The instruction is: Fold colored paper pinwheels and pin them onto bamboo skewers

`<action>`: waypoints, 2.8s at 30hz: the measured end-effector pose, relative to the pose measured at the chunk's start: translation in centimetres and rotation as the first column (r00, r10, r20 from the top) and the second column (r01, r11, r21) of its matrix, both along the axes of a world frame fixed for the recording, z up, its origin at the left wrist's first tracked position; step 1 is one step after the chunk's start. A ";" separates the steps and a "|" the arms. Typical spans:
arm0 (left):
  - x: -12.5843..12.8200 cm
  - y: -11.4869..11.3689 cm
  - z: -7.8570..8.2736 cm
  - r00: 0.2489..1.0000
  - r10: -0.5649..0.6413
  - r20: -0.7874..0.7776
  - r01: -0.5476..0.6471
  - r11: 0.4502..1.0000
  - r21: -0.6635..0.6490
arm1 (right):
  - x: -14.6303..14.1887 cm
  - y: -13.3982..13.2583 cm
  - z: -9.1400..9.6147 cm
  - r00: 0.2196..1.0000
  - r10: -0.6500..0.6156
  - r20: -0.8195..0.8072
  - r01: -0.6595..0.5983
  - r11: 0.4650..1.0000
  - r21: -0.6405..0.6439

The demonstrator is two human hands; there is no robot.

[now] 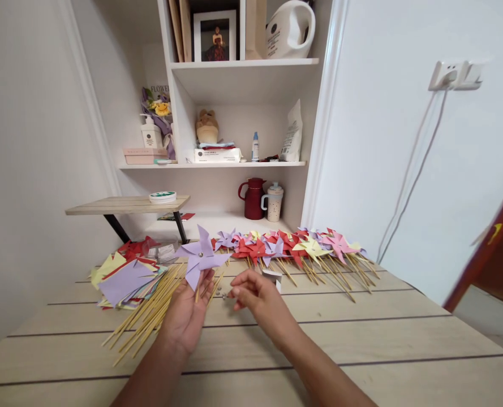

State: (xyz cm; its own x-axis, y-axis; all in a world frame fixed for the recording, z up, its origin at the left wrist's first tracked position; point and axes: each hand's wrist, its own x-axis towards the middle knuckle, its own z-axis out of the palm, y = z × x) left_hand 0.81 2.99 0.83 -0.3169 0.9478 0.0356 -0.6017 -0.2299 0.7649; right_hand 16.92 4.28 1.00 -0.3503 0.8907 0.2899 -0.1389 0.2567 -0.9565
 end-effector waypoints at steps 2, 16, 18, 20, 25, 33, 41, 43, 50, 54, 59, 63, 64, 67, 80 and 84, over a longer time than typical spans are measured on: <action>0.2 0.0 0.1 0.994 -0.065 0.088 0.068 0.997 -0.024 | -1.0 -0.5 -0.5 0.995 0.096 0.004 -0.095 0.995 -0.025; 2.3 0.0 -1.4 0.959 -0.226 0.169 0.238 0.969 -0.060 | -4.1 0.2 -2.9 1.000 -0.004 0.027 0.004 1.000 0.013; 2.4 0.0 -1.3 0.960 -0.221 0.174 0.239 0.967 -0.091 | -4.2 0.2 -3.0 0.999 -0.031 0.029 0.030 0.999 0.017; 2.4 -0.1 -1.2 0.958 -0.233 0.166 0.255 0.959 -0.126 | -4.2 0.2 -3.1 0.999 -0.043 0.033 0.042 0.999 0.022; 2.4 -0.6 -0.1 0.977 -0.199 0.074 0.206 0.973 -0.105 | -3.6 0.3 -2.8 0.998 0.004 0.070 -0.004 1.000 0.012; 2.0 -0.9 0.4 0.984 -0.172 -0.044 0.171 0.985 -0.016 | -2.4 0.2 -1.6 0.991 0.014 0.135 -0.021 0.999 0.048; 2.0 -1.4 0.2 0.939 -0.246 -0.241 0.257 0.966 0.015 | -1.9 0.3 -1.0 0.996 0.065 0.058 -0.070 0.994 0.084; 2.0 -1.5 0.5 0.929 -0.260 -0.265 0.284 0.957 0.056 | -1.9 0.5 -1.0 0.993 0.112 -0.025 -0.110 0.993 0.048; 1.5 -1.5 0.9 0.976 -0.156 -0.149 0.176 0.975 0.137 | -1.7 0.8 -1.2 0.806 0.343 -0.482 -0.442 0.891 -0.105; 0.7 -1.0 0.9 1.000 0.000 -0.016 0.000 1.000 0.008 | -1.1 0.5 -0.7 0.695 0.433 -0.574 -0.571 0.817 -0.076; -0.6 -0.1 0.8 0.973 0.200 0.119 -0.174 0.964 -0.199 | -0.5 0.3 -0.3 0.712 0.422 -0.562 -0.552 0.830 -0.077; -1.1 0.3 0.3 0.957 0.284 0.052 -0.271 0.946 -0.175 | -0.5 0.3 -0.3 0.726 0.427 -0.539 -0.544 0.836 -0.072; -1.2 0.3 0.2 0.954 0.299 0.020 -0.292 0.944 -0.153 | -0.5 0.3 -0.4 0.722 0.434 -0.539 -0.549 0.833 -0.064; -1.4 0.2 0.0 0.926 0.360 -0.117 -0.369 0.926 -0.075 | -0.6 0.3 -0.5 0.719 0.477 -0.506 -0.571 0.820 -0.037; 0.5 -1.4 -0.6 0.564 0.430 -0.705 -0.176 0.897 0.406 | 0.7 0.5 1.1 0.909 0.330 -0.256 -0.342 0.940 -0.002; 1.5 -1.5 -1.2 0.661 0.224 -0.716 -0.033 0.962 0.270 | 2.7 1.6 1.9 0.950 0.059 -0.306 -0.059 0.998 0.008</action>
